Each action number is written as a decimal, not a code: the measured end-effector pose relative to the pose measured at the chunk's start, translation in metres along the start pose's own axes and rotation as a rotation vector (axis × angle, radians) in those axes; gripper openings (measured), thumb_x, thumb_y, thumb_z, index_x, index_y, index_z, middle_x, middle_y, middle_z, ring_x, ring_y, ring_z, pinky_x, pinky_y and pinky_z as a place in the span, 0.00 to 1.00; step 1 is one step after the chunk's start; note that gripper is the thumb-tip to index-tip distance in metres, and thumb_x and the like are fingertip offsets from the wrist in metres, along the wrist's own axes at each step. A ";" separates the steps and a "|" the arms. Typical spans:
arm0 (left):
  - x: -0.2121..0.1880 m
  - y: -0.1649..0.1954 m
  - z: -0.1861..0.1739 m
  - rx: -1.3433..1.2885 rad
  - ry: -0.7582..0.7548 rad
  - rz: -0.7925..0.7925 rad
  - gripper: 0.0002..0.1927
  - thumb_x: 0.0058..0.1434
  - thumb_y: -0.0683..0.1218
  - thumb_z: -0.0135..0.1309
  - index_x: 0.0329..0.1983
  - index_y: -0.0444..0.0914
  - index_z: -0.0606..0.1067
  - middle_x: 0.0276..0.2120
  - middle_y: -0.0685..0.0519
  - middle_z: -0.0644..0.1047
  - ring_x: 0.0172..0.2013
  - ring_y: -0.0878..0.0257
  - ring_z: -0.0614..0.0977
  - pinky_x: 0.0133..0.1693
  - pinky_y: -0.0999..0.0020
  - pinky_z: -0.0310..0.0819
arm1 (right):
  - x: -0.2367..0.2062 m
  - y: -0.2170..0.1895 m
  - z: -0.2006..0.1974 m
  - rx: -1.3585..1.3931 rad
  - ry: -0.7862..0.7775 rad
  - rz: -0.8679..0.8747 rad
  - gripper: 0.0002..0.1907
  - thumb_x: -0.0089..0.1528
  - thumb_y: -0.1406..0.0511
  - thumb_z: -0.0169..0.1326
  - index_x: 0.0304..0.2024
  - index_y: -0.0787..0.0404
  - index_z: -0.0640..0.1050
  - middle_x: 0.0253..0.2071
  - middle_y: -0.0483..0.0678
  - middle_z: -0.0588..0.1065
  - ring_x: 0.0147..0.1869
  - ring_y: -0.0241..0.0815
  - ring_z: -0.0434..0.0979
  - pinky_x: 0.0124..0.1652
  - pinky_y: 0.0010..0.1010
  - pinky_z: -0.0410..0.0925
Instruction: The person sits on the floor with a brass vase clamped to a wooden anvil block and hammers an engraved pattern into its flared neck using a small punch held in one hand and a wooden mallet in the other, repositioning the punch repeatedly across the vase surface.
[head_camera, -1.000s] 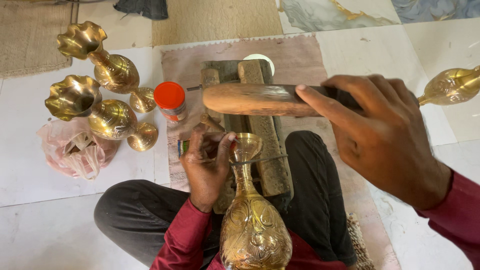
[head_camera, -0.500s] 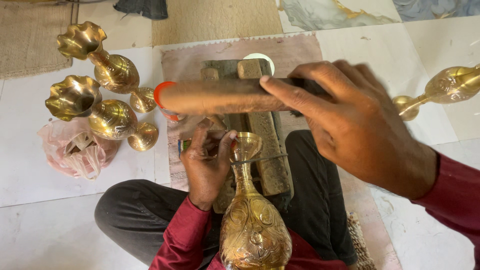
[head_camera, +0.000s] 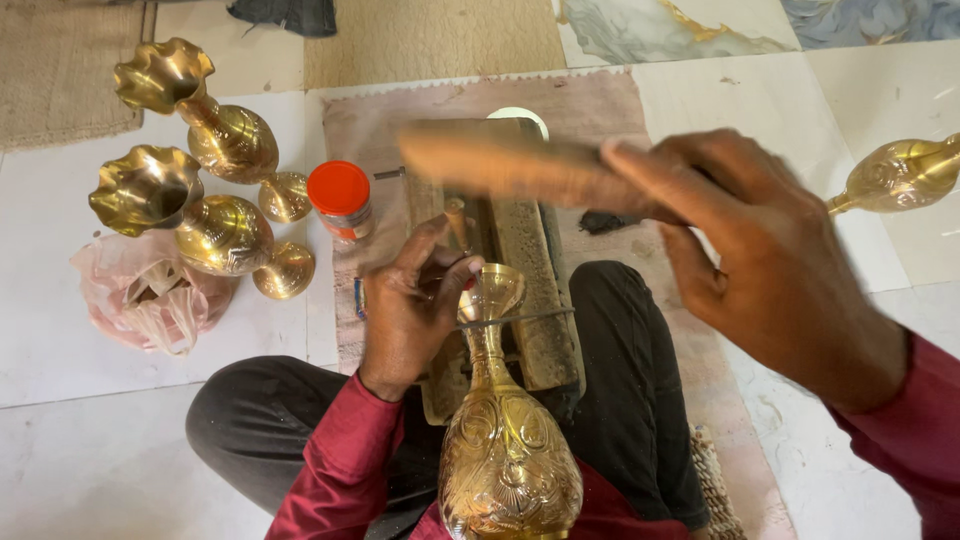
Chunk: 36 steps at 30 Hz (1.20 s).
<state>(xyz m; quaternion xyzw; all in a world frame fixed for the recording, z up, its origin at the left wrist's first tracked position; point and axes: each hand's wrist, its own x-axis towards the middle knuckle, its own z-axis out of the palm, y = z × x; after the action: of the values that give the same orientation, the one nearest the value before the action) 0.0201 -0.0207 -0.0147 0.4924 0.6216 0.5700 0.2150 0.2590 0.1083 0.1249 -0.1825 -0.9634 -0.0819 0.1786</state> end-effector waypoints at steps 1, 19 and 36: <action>0.001 0.000 -0.001 0.004 -0.011 -0.005 0.24 0.63 0.36 0.62 0.62 0.34 0.72 0.35 0.49 0.86 0.36 0.68 0.88 0.38 0.72 0.85 | -0.003 0.001 0.000 -0.038 -0.040 0.008 0.30 0.63 0.74 0.57 0.68 0.53 0.74 0.50 0.50 0.75 0.50 0.45 0.74 0.51 0.43 0.67; 0.041 0.014 -0.018 0.025 -0.474 0.165 0.25 0.61 0.36 0.61 0.63 0.38 0.73 0.52 0.47 0.83 0.43 0.64 0.88 0.44 0.70 0.86 | -0.062 -0.014 0.033 0.611 0.322 0.631 0.27 0.60 0.71 0.59 0.61 0.49 0.73 0.57 0.44 0.72 0.60 0.39 0.77 0.54 0.33 0.74; 0.057 0.019 -0.020 0.114 -0.657 0.245 0.24 0.62 0.38 0.60 0.62 0.39 0.74 0.59 0.47 0.79 0.49 0.59 0.87 0.49 0.66 0.84 | -0.081 -0.010 0.053 0.445 0.295 0.408 0.29 0.65 0.73 0.60 0.69 0.63 0.69 0.61 0.58 0.71 0.61 0.49 0.78 0.53 0.32 0.76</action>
<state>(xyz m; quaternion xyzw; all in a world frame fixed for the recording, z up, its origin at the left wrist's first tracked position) -0.0138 0.0159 0.0249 0.7317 0.4864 0.3669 0.3058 0.3085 0.0851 0.0446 -0.3142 -0.8650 0.1424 0.3643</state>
